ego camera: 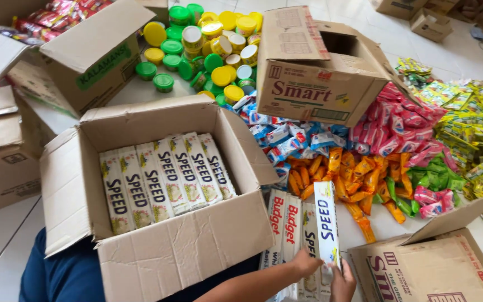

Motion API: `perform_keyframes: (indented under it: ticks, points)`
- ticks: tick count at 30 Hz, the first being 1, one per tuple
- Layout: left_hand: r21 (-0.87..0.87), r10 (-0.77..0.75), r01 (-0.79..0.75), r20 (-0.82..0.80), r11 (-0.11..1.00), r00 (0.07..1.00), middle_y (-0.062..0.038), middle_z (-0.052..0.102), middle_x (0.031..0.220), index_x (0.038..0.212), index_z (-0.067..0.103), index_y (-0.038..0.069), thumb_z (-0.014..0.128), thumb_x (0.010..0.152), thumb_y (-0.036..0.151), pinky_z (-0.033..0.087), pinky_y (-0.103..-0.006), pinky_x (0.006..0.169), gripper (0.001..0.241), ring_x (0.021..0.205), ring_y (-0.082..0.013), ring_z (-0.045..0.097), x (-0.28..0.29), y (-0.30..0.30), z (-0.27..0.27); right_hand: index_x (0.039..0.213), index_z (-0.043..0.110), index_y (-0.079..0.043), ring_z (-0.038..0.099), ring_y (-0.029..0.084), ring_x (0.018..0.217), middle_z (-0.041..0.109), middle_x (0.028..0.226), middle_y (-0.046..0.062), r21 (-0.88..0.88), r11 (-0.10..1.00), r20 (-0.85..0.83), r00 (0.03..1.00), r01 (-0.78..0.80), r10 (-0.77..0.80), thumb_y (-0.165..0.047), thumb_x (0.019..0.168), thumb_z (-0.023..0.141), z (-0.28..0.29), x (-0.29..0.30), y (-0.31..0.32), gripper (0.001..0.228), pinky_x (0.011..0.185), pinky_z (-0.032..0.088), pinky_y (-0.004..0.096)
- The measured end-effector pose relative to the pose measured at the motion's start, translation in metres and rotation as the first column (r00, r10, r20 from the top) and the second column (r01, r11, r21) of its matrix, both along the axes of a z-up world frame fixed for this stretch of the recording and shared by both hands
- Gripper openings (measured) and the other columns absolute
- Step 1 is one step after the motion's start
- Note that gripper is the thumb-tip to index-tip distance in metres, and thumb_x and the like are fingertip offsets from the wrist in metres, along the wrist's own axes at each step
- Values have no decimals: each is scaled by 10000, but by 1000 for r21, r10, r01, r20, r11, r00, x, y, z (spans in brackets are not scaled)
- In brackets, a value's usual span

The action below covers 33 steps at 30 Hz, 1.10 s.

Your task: Packing individual detergent bars into cardboard shipping boxes on the floor.

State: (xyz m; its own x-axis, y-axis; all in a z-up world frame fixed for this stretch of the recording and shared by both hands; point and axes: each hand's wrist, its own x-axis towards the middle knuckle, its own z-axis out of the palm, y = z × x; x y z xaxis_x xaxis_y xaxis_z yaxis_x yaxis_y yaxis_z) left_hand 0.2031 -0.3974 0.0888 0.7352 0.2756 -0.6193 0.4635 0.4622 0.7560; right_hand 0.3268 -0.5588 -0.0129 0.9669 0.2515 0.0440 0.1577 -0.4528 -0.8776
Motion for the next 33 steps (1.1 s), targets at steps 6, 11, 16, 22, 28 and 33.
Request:
perform_keyframes:
  ticks: [6,11,16,22,28,33]
  points:
    - [-2,160,-172,371,985,915,-98,731,1019,1237,651,-29,656,998,149,565,-305,770,299,874,-154,688,22,13,-74,1372,604,78,658,125,992,705,1164,106,499,837,-236,894,-224,380,6,963,621,78,-23,64,415,903,506,259]
    - [32,333,-413,537,910,775,-80,724,1000,1274,608,13,564,1045,130,554,-291,757,261,852,-128,672,-42,61,16,1347,599,57,680,144,903,720,1099,122,464,825,-301,818,-323,490,-43,950,613,152,-47,130,410,809,537,277]
    - [22,400,-473,499,881,769,-68,701,958,1252,594,21,559,1059,179,563,-288,647,251,771,-118,645,-86,122,47,1292,627,45,663,130,838,717,1038,93,362,779,-262,747,-511,611,-102,976,606,201,-81,209,349,738,530,278]
    - [-9,423,-470,452,882,785,-90,704,830,1214,523,14,512,1078,238,578,-305,518,262,648,-170,717,-129,206,34,1229,655,19,659,104,836,731,993,63,250,722,-250,677,-645,692,-141,979,597,203,-114,298,302,727,534,275]
    - [131,234,-271,242,954,942,-108,676,776,1064,577,-7,516,1075,340,533,-324,443,352,547,-198,678,-159,297,10,1203,658,15,676,137,817,744,957,86,149,752,-412,651,-642,637,-168,985,557,172,-134,376,302,729,529,295]
    - [146,144,-167,155,975,977,-85,653,757,1038,595,24,494,1067,385,412,-311,431,376,522,-154,544,-156,358,-11,1122,648,-15,623,210,576,691,804,118,-34,793,-479,707,-608,521,-233,1004,501,169,-150,426,288,433,458,380]
